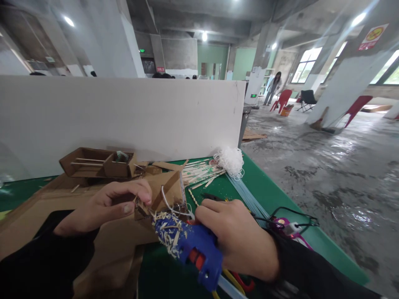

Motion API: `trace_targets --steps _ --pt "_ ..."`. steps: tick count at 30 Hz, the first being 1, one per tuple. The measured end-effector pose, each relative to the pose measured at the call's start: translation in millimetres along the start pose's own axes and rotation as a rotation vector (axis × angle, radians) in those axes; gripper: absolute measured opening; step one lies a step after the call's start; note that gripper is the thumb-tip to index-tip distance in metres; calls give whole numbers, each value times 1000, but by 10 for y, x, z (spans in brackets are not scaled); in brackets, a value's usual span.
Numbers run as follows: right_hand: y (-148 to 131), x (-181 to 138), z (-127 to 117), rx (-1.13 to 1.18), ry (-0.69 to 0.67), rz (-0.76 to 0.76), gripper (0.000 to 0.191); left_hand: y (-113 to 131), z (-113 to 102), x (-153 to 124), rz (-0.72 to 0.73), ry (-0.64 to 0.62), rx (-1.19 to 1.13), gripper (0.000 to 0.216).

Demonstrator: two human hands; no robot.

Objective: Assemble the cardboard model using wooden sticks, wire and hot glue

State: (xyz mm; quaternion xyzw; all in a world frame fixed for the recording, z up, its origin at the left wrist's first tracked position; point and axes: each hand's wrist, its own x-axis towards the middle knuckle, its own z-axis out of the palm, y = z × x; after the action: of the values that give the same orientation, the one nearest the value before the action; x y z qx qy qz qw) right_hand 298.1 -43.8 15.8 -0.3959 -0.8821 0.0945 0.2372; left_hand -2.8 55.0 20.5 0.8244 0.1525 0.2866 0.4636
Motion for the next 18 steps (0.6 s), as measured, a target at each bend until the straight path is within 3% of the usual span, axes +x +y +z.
trace_targets --steps 5,8,11,14,18 --pt "124 -147 -8 207 21 -11 16 -16 -3 -7 13 5 0 22" --pt "238 -288 41 293 121 36 18 -5 -2 -1 17 10 8 23" --pt "362 -394 144 345 307 309 31 12 -2 7 16 8 14 23" --pt "505 -397 296 574 545 611 37 19 2 13 13 4 14 23" --pt "683 -317 502 802 738 698 36 5 9 8 16 28 4 24"
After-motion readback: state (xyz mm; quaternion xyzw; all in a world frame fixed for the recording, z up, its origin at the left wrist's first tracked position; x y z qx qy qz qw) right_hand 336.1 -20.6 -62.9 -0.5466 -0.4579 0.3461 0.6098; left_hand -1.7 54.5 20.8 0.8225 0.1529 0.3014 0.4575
